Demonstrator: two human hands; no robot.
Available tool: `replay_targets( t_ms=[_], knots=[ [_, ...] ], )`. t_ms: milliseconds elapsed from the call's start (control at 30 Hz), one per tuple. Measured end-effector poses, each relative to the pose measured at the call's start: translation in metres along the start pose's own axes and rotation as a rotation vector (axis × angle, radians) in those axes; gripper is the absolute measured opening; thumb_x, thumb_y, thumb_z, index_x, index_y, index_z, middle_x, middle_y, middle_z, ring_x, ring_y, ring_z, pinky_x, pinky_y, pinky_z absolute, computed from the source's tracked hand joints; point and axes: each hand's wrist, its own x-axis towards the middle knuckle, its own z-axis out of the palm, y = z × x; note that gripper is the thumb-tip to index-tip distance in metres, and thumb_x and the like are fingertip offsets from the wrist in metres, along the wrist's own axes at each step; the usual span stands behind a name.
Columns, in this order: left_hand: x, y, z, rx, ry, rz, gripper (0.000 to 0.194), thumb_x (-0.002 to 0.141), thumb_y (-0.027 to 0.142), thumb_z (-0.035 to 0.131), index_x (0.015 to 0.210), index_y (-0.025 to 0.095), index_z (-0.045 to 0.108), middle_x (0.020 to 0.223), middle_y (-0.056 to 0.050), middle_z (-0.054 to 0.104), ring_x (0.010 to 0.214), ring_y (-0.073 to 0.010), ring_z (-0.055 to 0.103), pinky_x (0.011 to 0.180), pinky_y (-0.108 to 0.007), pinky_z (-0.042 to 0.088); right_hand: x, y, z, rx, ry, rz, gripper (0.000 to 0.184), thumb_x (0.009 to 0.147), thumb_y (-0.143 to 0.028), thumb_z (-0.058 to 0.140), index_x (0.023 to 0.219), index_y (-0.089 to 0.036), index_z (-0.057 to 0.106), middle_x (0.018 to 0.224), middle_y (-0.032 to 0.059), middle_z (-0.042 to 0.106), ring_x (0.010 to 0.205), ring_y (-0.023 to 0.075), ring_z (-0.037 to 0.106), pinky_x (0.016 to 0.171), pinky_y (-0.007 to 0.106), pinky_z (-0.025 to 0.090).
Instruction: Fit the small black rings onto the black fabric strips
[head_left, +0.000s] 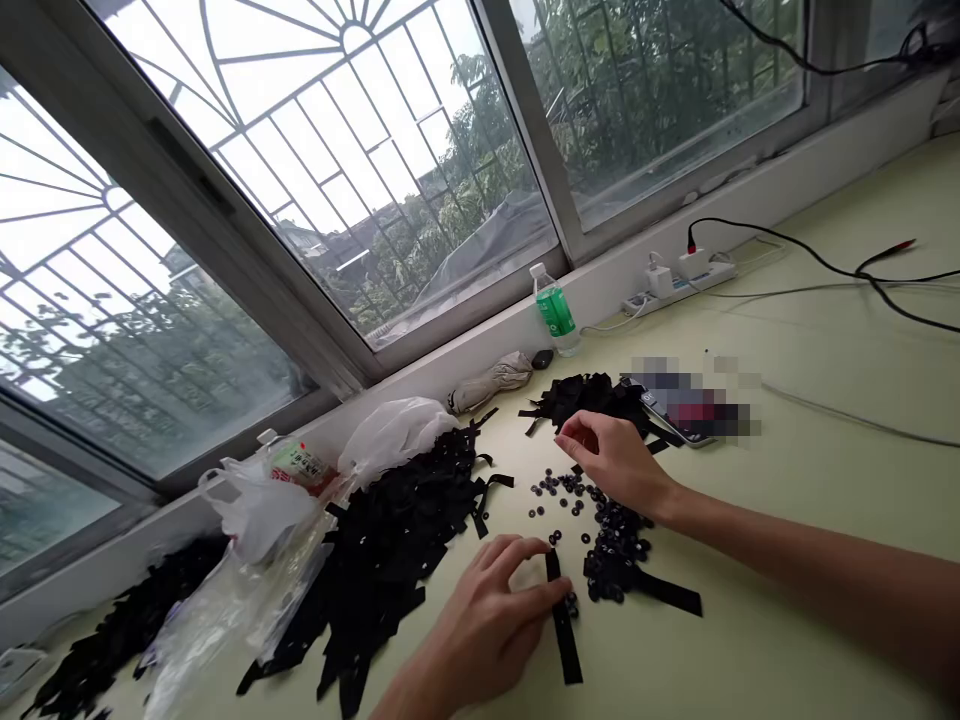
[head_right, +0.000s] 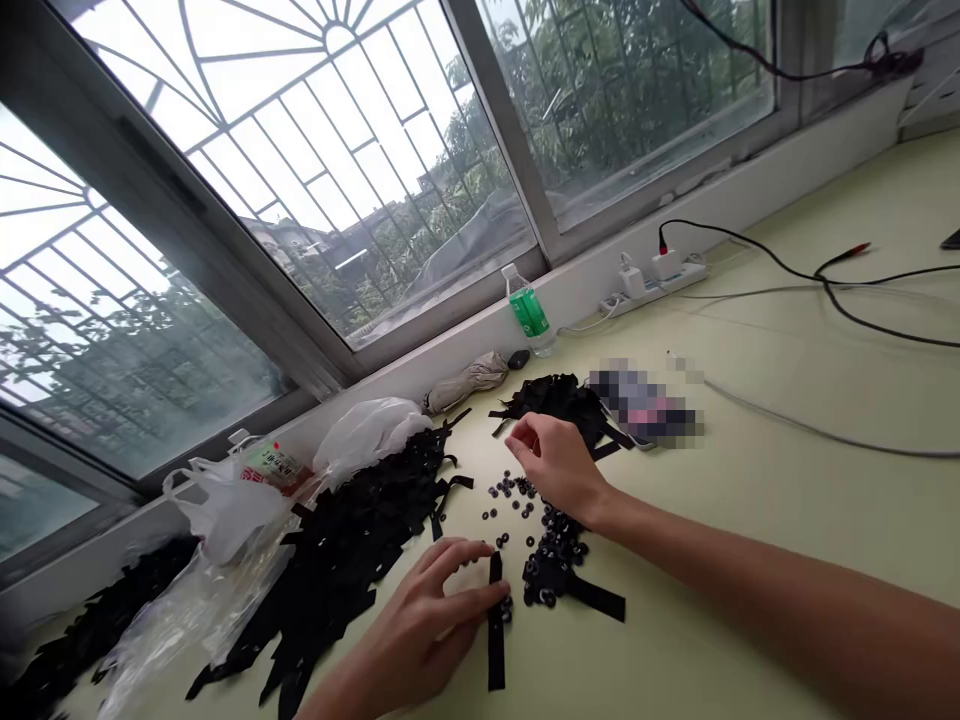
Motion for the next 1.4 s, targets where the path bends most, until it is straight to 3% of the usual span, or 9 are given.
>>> replay_targets(
  t_ms=[167,267,467,600,700,833,1167,1300,1400],
  knots=[
    [0.013,0.0,-0.003,0.05,0.034,0.084,0.022,0.088,0.015,0.051,0.101,0.026,0.066,0.107,-0.009,0.062,0.092,-0.0212,0.057,0.077,-0.035,0.05,0.002,-0.002,-0.002,0.018,-0.004,0.006,0.02,0.084,-0.037,0.052,0.077,-0.02,0.059,0.069,0.0026,0.063,0.061,0.0167,0.056,0.055,0.028,0.043],
    [0.017,0.002,0.003,-0.055,0.13,0.048,0.022,0.085,0.011,0.047,0.091,0.023,0.065,0.095,-0.008,0.065,0.086,-0.0204,0.058,0.074,-0.034,0.05,0.002,-0.004,-0.002,0.049,-0.003,0.02,0.018,0.084,-0.035,0.052,0.076,-0.02,0.06,0.069,0.0023,0.063,0.062,0.0164,0.056,0.056,0.028,0.044],
    [0.035,-0.01,0.028,-0.338,0.659,-0.406,0.017,0.085,0.013,0.046,0.088,0.019,0.062,0.076,-0.002,0.063,0.069,-0.0153,0.061,0.064,-0.027,0.049,-0.002,-0.003,0.007,0.31,-0.188,0.202,0.029,0.073,-0.046,0.066,0.076,-0.017,0.062,0.067,0.0013,0.061,0.063,0.0147,0.054,0.058,0.027,0.045],
    [0.045,-0.019,0.04,-0.296,0.902,-0.499,0.017,0.083,0.019,0.054,0.09,0.019,0.069,0.071,0.0,0.059,0.064,-0.0127,0.057,0.06,-0.024,0.049,-0.008,-0.008,0.012,0.525,-0.392,0.347,0.038,0.064,-0.052,0.073,0.077,-0.017,0.064,0.071,-0.0005,0.058,0.068,0.0134,0.054,0.063,0.027,0.046],
    [0.045,-0.018,0.044,-0.326,0.92,-0.501,0.018,0.084,0.02,0.056,0.094,0.02,0.071,0.056,0.004,0.056,0.05,-0.0097,0.053,0.052,-0.022,0.046,-0.014,-0.015,0.013,0.572,-0.512,0.349,0.039,0.062,-0.052,0.076,0.076,-0.018,0.062,0.071,-0.0023,0.055,0.069,0.0121,0.052,0.068,0.026,0.046],
    [0.043,-0.012,0.045,-0.384,0.912,-0.378,0.019,0.083,0.016,0.057,0.094,0.021,0.072,0.072,0.0,0.069,0.058,-0.011,0.061,0.056,-0.022,0.049,-0.018,-0.015,0.017,0.566,-0.598,0.342,0.039,0.063,-0.053,0.075,0.077,-0.018,0.062,0.076,-0.0002,0.057,0.074,0.0143,0.054,0.069,0.028,0.049],
    [0.044,-0.009,0.04,-0.412,0.952,-0.37,0.022,0.083,0.014,0.053,0.096,0.018,0.071,0.086,-0.005,0.069,0.076,-0.016,0.064,0.068,-0.028,0.053,-0.019,-0.007,0.024,0.367,-0.574,0.255,0.033,0.067,-0.049,0.072,0.074,-0.018,0.066,0.063,-0.0009,0.06,0.063,0.0152,0.058,0.065,0.03,0.048],
    [0.044,-0.009,0.043,-0.457,0.928,-0.408,0.009,0.081,0.021,0.06,0.075,0.017,0.065,0.071,-0.002,0.065,0.066,-0.0137,0.061,0.062,-0.026,0.051,-0.017,-0.005,0.023,0.321,-0.547,0.202,0.03,0.069,-0.046,0.071,0.075,-0.017,0.067,0.062,-0.0012,0.058,0.06,0.0139,0.054,0.06,0.028,0.047],
    [0.044,-0.011,0.047,-0.519,0.925,-0.461,0.007,0.078,0.022,0.065,0.08,0.016,0.06,0.069,0.0,0.063,0.061,-0.0119,0.059,0.058,-0.024,0.051,-0.017,-0.005,0.022,0.302,-0.53,0.175,0.027,0.073,-0.043,0.069,0.076,-0.016,0.065,0.065,-0.0004,0.059,0.061,0.0137,0.054,0.059,0.027,0.046]
  ],
)
